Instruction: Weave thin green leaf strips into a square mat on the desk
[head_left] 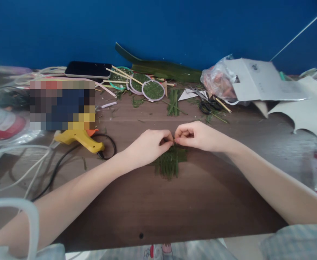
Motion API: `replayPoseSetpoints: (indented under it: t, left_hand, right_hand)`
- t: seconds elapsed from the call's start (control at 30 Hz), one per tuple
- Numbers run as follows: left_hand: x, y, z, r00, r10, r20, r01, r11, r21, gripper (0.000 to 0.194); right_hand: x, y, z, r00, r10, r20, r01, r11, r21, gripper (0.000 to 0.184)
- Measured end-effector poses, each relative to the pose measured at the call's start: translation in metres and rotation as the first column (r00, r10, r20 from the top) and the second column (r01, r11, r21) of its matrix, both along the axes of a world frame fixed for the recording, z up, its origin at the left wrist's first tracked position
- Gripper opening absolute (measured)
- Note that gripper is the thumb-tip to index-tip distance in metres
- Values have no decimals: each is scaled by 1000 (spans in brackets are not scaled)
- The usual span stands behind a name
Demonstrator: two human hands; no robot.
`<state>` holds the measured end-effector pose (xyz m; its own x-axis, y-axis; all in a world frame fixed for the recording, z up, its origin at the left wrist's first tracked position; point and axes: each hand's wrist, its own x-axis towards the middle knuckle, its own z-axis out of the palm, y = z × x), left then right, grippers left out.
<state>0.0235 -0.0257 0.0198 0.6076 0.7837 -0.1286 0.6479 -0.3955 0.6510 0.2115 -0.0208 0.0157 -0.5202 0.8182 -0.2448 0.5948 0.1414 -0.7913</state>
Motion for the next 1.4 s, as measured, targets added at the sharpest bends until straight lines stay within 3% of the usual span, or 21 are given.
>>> replayPoseSetpoints:
  t: [0.17, 0.3, 0.43, 0.73, 1.07, 1.23, 1.4]
  left_hand:
    - [-1, 0, -2, 997, 15, 76, -11, 999, -47, 3]
    - [-1, -1, -1, 994, 31, 108, -26, 999, -46, 10]
    - [-2, 0, -1, 992, 17, 125, -12, 999, -48, 11]
    - [-3, 1, -2, 995, 10, 95, -5, 998, -55, 9]
    - [-1, 0, -2, 996, 27, 80, -24, 999, -35, 9]
    - [-1, 1, -2, 996, 45, 72, -40, 997, -72, 10]
    - [0, 1, -6, 991, 80, 106, -72, 995, -76, 5]
  right_hand:
    - [-4, -2, 0, 999, -3, -54, 4, 1000, 22, 13]
    - [-9, -3, 0, 995, -9, -95, 10, 1000, 18, 12]
    - [-4, 0, 3, 996, -3, -94, 13, 995, 99, 6]
    - [11, 9, 0, 980, 198, 2, -196, 972, 127, 16]
    - [1, 6, -12, 972, 199, -122, -148, 930, 336, 9]
    - [-4, 4, -17, 977, 150, -150, -84, 924, 374, 2]
    - [-4, 5, -19, 996, 41, -79, -6, 917, 399, 15]
